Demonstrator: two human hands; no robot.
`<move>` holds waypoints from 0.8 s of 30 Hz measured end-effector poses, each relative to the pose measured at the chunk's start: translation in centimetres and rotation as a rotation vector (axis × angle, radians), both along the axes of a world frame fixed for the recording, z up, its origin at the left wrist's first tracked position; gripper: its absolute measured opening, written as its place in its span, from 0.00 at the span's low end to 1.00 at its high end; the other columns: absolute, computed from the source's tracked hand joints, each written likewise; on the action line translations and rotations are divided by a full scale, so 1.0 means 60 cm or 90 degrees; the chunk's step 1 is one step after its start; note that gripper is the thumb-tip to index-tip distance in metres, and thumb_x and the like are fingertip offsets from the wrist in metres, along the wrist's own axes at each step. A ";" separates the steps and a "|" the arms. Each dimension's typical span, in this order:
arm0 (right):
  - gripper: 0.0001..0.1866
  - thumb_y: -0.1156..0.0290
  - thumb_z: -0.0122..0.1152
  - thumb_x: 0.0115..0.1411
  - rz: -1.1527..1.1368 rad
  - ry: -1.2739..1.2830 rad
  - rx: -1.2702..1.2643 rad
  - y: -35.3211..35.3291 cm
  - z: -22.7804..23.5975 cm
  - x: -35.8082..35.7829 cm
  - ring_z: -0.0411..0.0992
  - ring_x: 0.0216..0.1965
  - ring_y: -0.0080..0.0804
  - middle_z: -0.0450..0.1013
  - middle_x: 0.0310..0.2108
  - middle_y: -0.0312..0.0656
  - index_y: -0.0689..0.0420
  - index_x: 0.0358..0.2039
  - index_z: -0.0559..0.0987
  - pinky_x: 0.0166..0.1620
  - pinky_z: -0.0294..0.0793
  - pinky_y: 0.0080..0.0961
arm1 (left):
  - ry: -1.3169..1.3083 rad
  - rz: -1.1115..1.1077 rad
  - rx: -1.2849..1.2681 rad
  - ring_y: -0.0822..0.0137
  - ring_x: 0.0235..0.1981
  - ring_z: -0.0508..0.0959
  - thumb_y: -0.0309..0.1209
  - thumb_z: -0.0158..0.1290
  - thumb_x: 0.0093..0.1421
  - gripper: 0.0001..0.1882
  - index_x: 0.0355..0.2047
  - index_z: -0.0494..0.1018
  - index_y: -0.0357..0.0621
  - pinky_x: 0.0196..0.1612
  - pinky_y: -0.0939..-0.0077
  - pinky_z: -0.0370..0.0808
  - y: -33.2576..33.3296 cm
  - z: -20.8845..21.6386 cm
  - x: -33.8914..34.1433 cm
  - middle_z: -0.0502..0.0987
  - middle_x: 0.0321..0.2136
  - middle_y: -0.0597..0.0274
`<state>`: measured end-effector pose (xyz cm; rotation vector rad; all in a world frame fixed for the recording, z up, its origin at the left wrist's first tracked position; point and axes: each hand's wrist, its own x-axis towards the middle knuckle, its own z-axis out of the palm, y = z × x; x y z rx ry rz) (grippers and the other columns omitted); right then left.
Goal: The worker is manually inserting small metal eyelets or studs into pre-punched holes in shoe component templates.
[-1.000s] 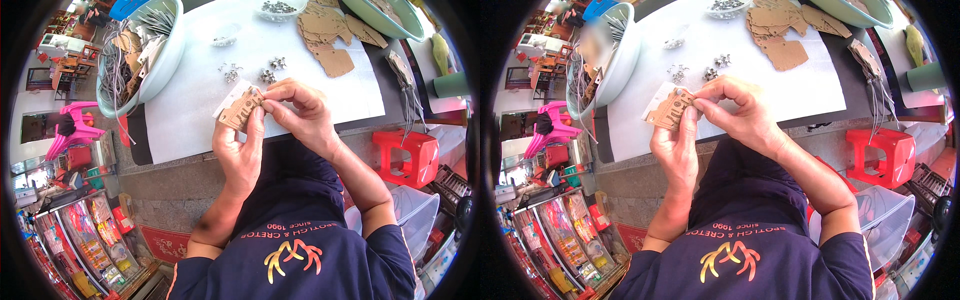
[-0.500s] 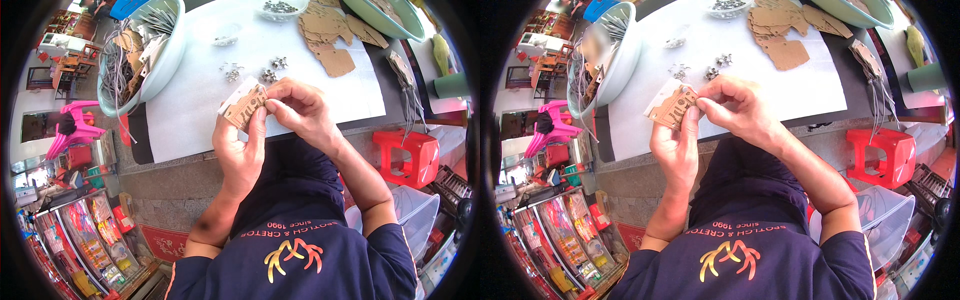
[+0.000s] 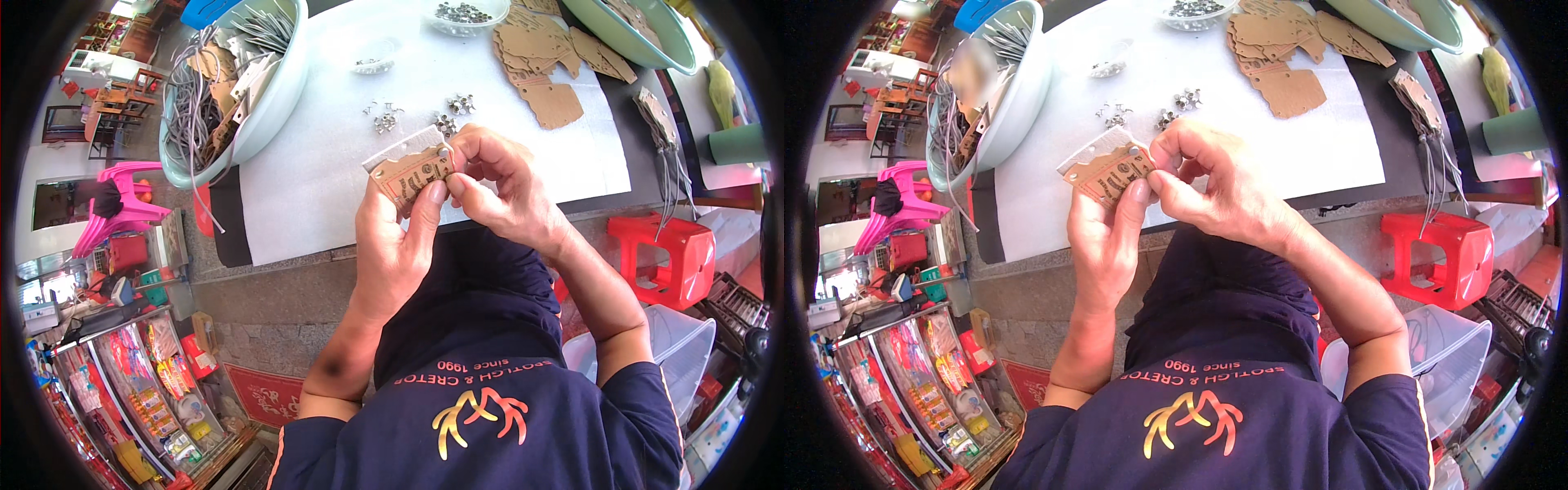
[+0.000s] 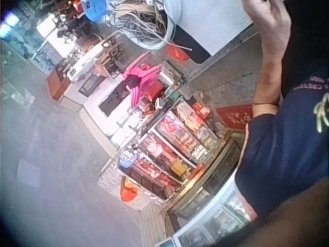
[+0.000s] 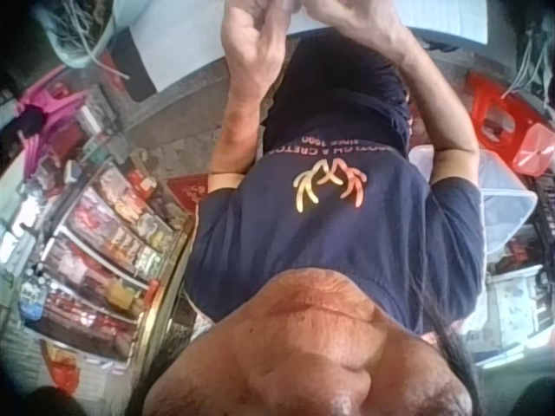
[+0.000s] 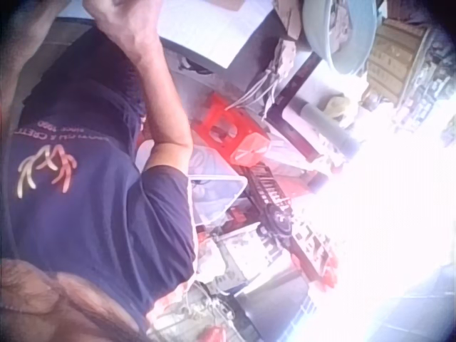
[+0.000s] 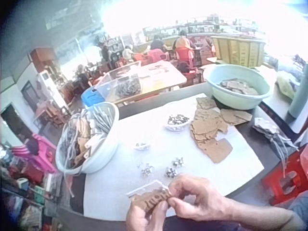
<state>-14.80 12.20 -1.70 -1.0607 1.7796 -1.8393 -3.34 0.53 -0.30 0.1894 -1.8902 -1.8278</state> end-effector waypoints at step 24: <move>0.15 0.62 0.55 0.66 0.105 -0.293 0.123 -0.003 0.039 0.017 0.70 0.23 0.16 0.72 0.22 0.33 0.64 0.40 0.77 0.25 0.72 0.15 | -0.072 0.052 0.301 0.72 0.36 0.72 0.31 0.41 0.68 0.18 0.55 0.64 0.35 0.37 0.75 0.69 -0.014 0.029 0.004 0.74 0.39 0.58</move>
